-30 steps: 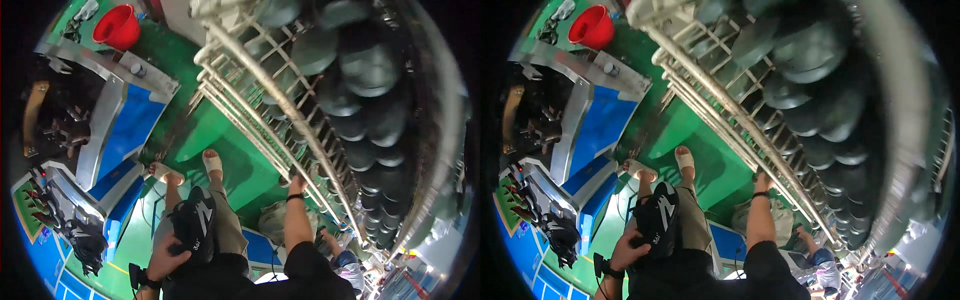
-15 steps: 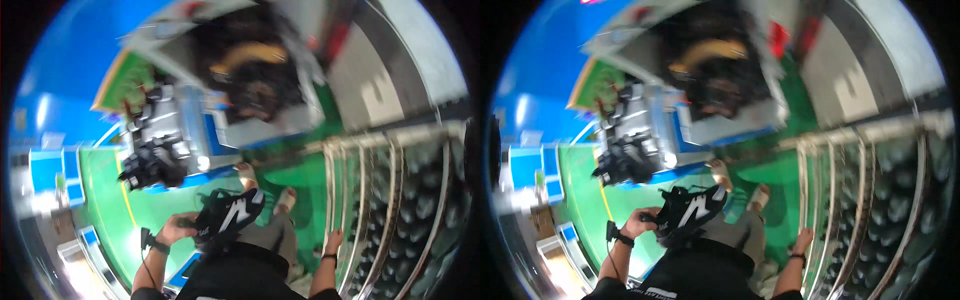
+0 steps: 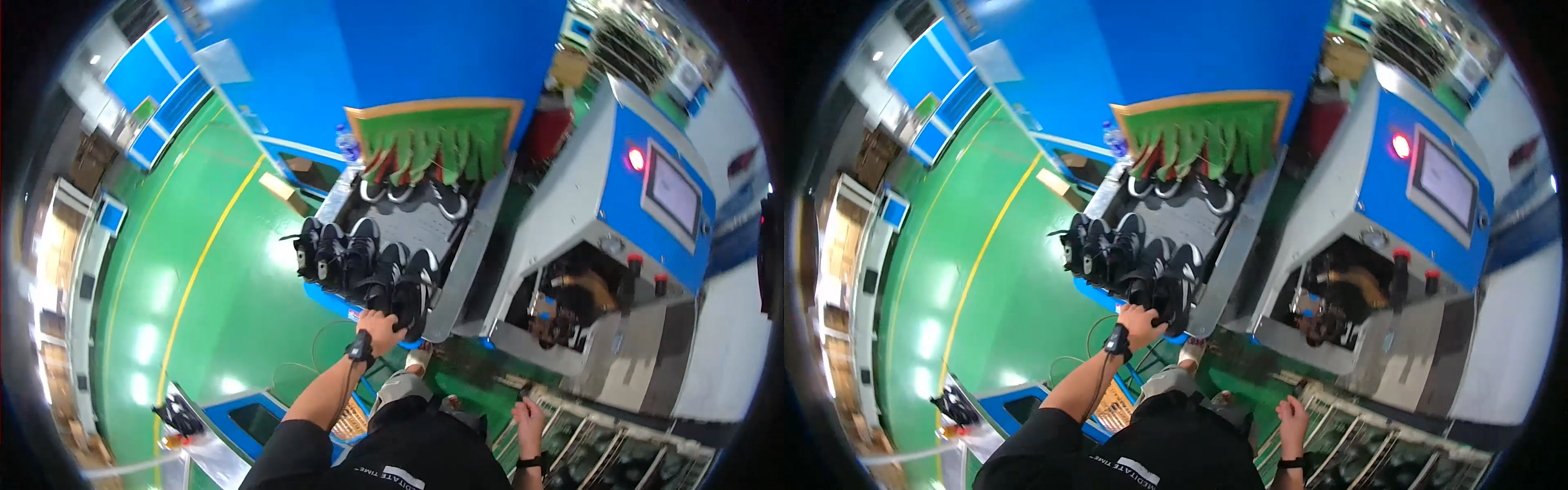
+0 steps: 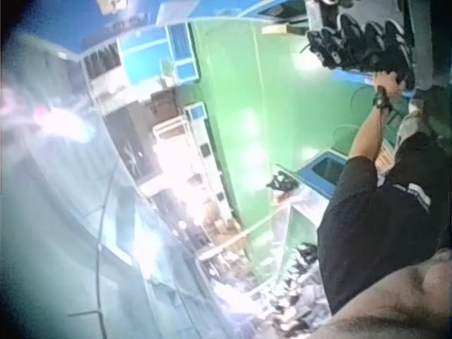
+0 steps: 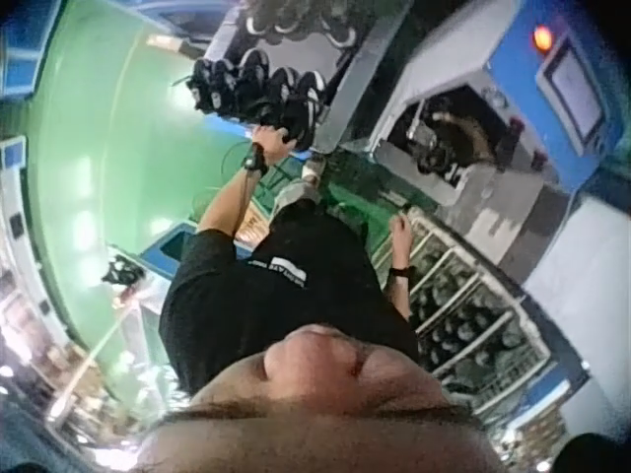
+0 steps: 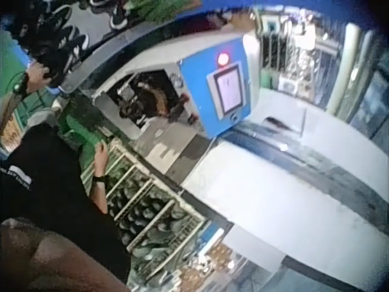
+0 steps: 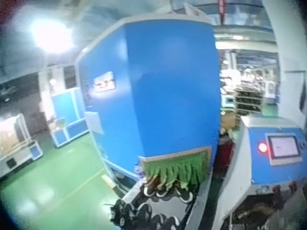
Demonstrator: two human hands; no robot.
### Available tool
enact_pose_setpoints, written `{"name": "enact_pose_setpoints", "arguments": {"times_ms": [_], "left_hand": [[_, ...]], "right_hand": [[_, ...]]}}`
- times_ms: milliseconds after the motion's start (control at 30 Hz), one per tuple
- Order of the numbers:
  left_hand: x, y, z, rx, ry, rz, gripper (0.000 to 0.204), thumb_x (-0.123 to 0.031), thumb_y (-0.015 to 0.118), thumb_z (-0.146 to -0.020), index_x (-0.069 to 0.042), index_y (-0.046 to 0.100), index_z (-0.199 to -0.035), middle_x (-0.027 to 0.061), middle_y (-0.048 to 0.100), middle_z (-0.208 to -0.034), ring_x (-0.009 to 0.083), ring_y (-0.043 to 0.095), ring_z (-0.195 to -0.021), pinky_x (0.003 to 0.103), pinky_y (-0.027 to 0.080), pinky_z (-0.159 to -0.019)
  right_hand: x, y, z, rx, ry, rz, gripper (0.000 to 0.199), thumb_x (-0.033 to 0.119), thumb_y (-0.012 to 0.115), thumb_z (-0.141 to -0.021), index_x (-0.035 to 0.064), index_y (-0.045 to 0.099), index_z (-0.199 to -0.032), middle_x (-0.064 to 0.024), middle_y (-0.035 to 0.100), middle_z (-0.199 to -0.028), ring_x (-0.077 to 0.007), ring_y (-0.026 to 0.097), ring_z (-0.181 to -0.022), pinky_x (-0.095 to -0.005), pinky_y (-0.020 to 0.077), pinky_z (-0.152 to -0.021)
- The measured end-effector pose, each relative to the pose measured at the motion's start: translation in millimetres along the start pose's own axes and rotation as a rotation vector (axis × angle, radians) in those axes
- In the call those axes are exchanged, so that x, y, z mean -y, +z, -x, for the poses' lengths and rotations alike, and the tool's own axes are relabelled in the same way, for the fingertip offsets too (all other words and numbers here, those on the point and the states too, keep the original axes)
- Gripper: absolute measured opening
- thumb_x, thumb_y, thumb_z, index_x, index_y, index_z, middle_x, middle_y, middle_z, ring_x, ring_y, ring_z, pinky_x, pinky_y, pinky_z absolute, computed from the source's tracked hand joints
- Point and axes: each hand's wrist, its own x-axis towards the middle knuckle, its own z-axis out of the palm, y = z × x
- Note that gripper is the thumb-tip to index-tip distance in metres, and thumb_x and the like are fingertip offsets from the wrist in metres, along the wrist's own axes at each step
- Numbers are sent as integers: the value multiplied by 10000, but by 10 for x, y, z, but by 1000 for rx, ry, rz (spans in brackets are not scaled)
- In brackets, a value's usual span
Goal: Operating a toe lasting machine to shape and attach the front of shoe uppers to lasts.
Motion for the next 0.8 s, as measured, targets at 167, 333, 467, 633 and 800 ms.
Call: {"name": "enact_pose_setpoints", "arguments": {"times_ms": [167, 333, 467, 633, 800], "left_hand": [[412, -126, 1223, 33, 102, 116, 424, -534, 782, -762, -145, 803, -929, 121, 747, -910, 305, 696, -1025, 434, 487, -992], [660, 21, 3248, -181, -53, 180, 424, -516, 821, -734, -127, 787, -897, 87, 742, -896, 290, 689, -986, 428, 499, -970], [737, -45, 5061, -188, -579, 62, 385, -437, 862, -695, -75, 778, -792, 121, 728, -811, 336, 709, -869, 449, 553, -841], [855, -292, 7152, -563, -1208, -195, 307, -351, 782, -744, -59, 780, -841, 171, 739, -870, 387, 706, -876, 497, 567, -813], [1147, -105, 7095, -942, -1906, -429, 220, -201, 648, -947, -18, 706, -1053, 217, 725, -1026, 412, 702, -944, 518, 542, -854]], "right_hand": [[352, 53, -422, 68, -4, 2, 438, 144, 614, -1055, -103, 566, -1415, -124, 714, -1082, -159, 677, -865, -287, 546, -735], [386, 225, -770, 253, -66, 280, 419, 116, 640, -1026, -86, 590, -1390, -106, 715, -1027, -143, 659, -825, -288, 547, -702], [486, 300, -884, 592, -408, 643, 448, 276, 622, -1041, -54, 646, -1344, -180, 750, -1098, -293, 712, -979, -402, 554, -875], [761, 616, -901, 715, -533, 775, 445, 288, 654, -1034, -25, 655, -1349, -191, 747, -1136, -277, 700, -1020, -407, 542, -924], [1211, 997, -670, 640, -650, 496, 269, 116, 658, -1000, -72, 705, -1187, -91, 729, -884, -178, 680, -786, -316, 547, -734]]}}
